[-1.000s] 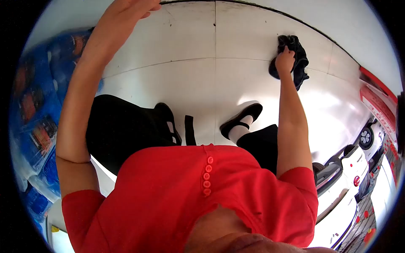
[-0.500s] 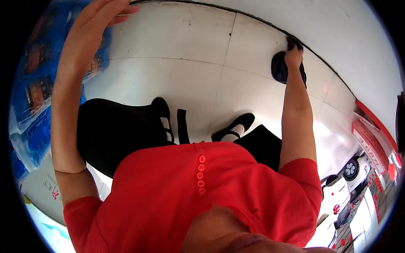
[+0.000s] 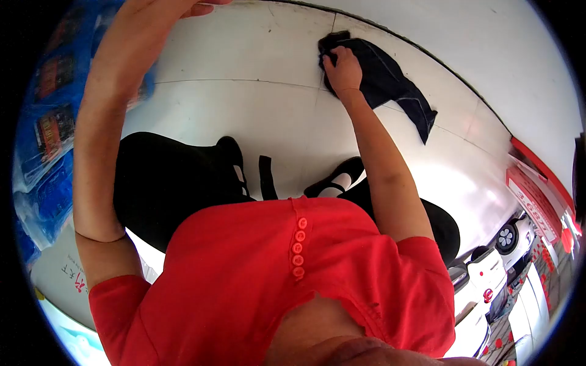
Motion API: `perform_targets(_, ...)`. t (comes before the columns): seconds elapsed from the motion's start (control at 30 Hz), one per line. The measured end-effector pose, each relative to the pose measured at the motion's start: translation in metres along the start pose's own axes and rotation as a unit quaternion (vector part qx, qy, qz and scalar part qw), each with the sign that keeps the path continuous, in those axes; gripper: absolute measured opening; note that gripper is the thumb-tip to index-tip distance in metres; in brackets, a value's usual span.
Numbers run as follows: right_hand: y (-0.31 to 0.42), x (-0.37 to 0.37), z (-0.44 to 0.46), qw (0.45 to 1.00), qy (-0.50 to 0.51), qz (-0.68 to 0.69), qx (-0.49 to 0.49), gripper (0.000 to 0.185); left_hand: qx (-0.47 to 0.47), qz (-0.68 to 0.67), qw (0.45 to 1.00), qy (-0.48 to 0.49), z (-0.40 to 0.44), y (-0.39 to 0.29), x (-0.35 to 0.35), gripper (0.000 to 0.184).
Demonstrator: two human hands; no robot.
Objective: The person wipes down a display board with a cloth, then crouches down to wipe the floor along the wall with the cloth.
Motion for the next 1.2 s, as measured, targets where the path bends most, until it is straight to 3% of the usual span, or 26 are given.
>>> perform_targets(0.07, 0.016, -0.010, -0.005, 0.996, 0.086, -0.012, -0.032, 0.030, 0.008, -0.008, 1.000, 0.007, -0.001, -0.004, 0.001, 0.042)
perform_targets(0.17, -0.054, -0.008, 0.016, 0.994, 0.079, -0.056, 0.045, 0.035, -0.005, -0.004, 1.000, 0.008, 0.002, 0.006, -0.006, 0.041)
perform_targets(0.2, -0.107, -0.010, 0.021, 0.990, 0.054, -0.071, 0.112, 0.035, -0.010, -0.002, 1.000, 0.007, 0.007, 0.017, -0.014, 0.041)
perform_targets(0.23, -0.162, -0.013, 0.020, 0.979, 0.029, -0.087, 0.182, 0.036, -0.078, -0.038, 0.996, -0.017, 0.023, 0.060, -0.046, 0.041)
perform_targets(0.3, -0.190, -0.051, 0.010, 0.952, 0.089, -0.143, 0.256, 0.038, -0.146, -0.072, 0.986, -0.039, 0.023, 0.066, -0.047, 0.041)
perform_targets(0.37, -0.194, -0.059, 0.005, 0.915, 0.053, -0.306, 0.258, 0.038, -0.048, 0.003, 0.999, -0.015, 0.005, 0.014, -0.008, 0.041)
perform_targets(0.4, -0.183, -0.074, 0.007, 0.899, 0.047, -0.395, 0.182, 0.036, -0.015, 0.028, 0.999, -0.008, 0.001, 0.003, 0.000, 0.041)
perform_targets(0.43, -0.189, -0.066, 0.010, 0.898, 0.048, -0.396, 0.184, 0.036, -0.017, 0.020, 1.000, -0.002, 0.003, 0.006, -0.001, 0.042)
perform_targets(0.5, -0.201, -0.030, 0.029, 0.987, 0.058, -0.111, 0.103, 0.034, -0.020, 0.012, 1.000, 0.004, 0.004, 0.005, 0.001, 0.042)
perform_targets(0.53, -0.196, -0.019, 0.031, 0.984, 0.073, -0.060, 0.152, 0.030, -0.016, 0.036, 0.999, 0.004, 0.004, 0.003, 0.003, 0.042)
perform_targets(0.63, -0.184, -0.010, 0.030, 0.976, 0.016, 0.002, 0.215, 0.024, -0.023, 0.043, 0.999, 0.006, 0.007, 0.009, 0.005, 0.041)
perform_targets(0.7, -0.186, -0.013, 0.027, 0.979, 0.016, -0.006, 0.202, 0.026, -0.028, 0.026, 0.999, 0.002, 0.007, 0.009, 0.003, 0.041)
perform_targets(0.77, -0.186, -0.039, 0.014, 0.971, -0.073, 0.021, 0.225, 0.032, -0.015, 0.052, 0.999, 0.004, 0.007, 0.006, 0.007, 0.041)
perform_targets(0.83, -0.187, -0.041, 0.010, 0.972, -0.066, 0.020, 0.226, 0.036, -0.009, 0.075, 0.997, 0.001, 0.008, 0.005, 0.010, 0.040)
perform_targets(0.9, -0.188, -0.036, 0.001, 0.977, -0.001, -0.134, 0.163, 0.041, -0.008, 0.090, 0.996, 0.000, 0.009, 0.006, 0.011, 0.040)
perform_targets(0.97, -0.202, -0.033, 0.006, 0.988, 0.007, -0.108, 0.109, 0.037, -0.017, 0.067, 0.998, 0.000, 0.009, 0.008, 0.008, 0.039)
perform_targets(1.07, -0.242, -0.033, 0.018, 0.937, -0.136, -0.007, 0.323, 0.034, -0.019, 0.066, 0.998, -0.005, 0.007, 0.010, 0.007, 0.039)
perform_targets(1.1, -0.242, -0.026, 0.026, 0.937, -0.136, -0.007, 0.323, 0.034, -0.017, 0.072, 0.997, -0.007, 0.006, 0.009, 0.008, 0.039)
perform_targets(1.17, -0.234, 0.001, 0.041, 0.942, 0.018, 0.211, 0.262, 0.034, -0.015, 0.083, 0.996, -0.016, 0.005, 0.006, 0.010, 0.039)
perform_targets(1.2, -0.236, 0.004, 0.042, 0.932, 0.019, 0.233, 0.277, 0.033, -0.017, 0.087, 0.996, -0.021, 0.007, 0.006, 0.008, 0.039)
Point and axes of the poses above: each hand's wrist, its own z-axis towards the middle knuckle, its own x-axis out of the palm, y = z × x, the point moved 4 cm from there along z, towards the middle knuckle, and after that the axes turned 12 degrees about -z, right-handed, at the moved point
